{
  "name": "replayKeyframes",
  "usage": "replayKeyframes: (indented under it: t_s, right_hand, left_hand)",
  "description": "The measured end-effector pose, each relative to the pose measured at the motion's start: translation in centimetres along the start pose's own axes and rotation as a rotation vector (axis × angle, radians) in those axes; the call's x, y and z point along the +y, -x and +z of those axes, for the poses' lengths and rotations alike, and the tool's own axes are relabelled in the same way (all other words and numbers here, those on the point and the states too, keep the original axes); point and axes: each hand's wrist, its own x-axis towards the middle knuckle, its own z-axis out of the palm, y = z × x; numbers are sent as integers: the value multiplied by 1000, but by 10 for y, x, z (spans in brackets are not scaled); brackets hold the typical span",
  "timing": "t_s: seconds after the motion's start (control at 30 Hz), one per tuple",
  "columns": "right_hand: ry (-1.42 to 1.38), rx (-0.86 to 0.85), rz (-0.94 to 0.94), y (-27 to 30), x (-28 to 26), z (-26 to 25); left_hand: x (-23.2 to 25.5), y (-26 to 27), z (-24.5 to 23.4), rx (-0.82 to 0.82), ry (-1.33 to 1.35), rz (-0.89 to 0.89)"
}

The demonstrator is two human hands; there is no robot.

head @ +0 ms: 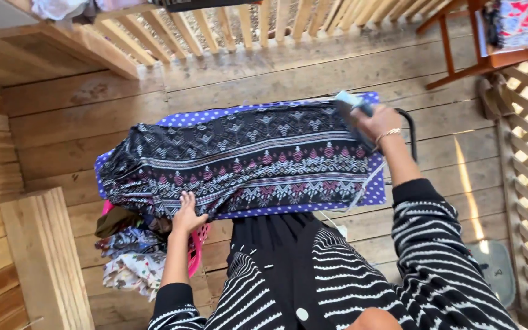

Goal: The recorder is ironing a patterned piece of clothing on an ironing board.

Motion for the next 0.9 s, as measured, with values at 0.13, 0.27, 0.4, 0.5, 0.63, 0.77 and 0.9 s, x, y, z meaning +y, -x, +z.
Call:
replayKeyframes:
  t_s: [0.13,0.27,0.4,0.5,0.63,0.77,0.9]
  right_hand:
    - [113,-209,-430,61,-25,-10]
    - [257,-243,-586,68,-7,9]
    - [240,48,-555,2,22,16]
    - [273,-6,-432,-44,10,-9]
    - [260,-74,-413,-58,-19,-6]
    - [327,-113,-559,-59,-68,-9]
    - [280,-131,-515,-60,-120,7]
  left_hand:
    - [7,2,-1,13,-32,-35]
    - [12,5,1,27,-34,-69]
    - [13,4,3,50,-57,-73]
    - [14,1,-2,-36,-92,-110]
    - [2,4,0,-13,-48,-55]
    - [5,2,-1,-54,-46,-71]
    - [2,2,0,-26,-25,-44]
